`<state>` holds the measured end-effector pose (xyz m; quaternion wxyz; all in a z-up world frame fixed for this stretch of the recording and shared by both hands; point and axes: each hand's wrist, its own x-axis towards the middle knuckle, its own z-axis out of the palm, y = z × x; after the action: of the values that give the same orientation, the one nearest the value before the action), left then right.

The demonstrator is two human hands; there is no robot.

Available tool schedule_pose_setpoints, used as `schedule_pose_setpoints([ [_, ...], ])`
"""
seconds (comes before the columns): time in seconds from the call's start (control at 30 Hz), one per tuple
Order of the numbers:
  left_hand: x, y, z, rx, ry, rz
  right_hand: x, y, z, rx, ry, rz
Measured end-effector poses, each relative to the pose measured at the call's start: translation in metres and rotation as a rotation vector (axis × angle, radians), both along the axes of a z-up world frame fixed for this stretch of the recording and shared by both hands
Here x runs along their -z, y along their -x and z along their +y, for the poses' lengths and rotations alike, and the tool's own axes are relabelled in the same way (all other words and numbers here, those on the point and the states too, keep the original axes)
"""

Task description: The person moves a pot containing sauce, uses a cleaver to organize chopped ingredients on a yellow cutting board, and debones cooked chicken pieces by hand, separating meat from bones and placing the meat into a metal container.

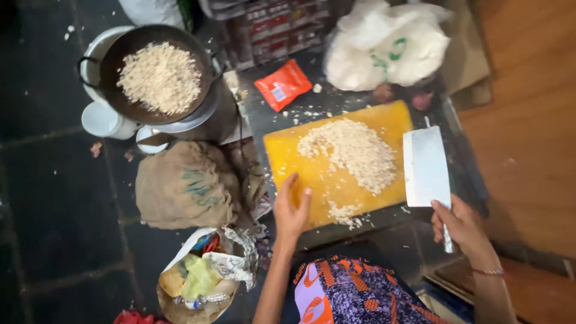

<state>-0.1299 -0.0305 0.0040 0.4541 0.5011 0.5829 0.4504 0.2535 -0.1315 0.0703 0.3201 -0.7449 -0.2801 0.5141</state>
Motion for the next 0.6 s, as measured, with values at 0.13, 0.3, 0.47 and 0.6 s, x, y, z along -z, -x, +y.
schedule_pose_setpoints([
  [0.13, 0.001, -0.039, 0.005, 0.135, -0.212, 0.251, 0.013, -0.003, 0.005, -0.050, -0.018, -0.186],
  [0.3, 0.022, -0.062, 0.100, 0.054, -0.438, 0.617, 0.023, 0.003, 0.034, -0.117, -0.090, -0.307],
  [0.47, 0.039, -0.102, 0.119, 0.247, -0.400, 0.406, 0.044, 0.001, 0.101, -0.512, -0.599, -0.682],
  [0.6, 0.042, -0.113, 0.103, 0.194, -0.255, 0.004, 0.018, 0.020, 0.132, -0.730, -0.495, -0.799],
])
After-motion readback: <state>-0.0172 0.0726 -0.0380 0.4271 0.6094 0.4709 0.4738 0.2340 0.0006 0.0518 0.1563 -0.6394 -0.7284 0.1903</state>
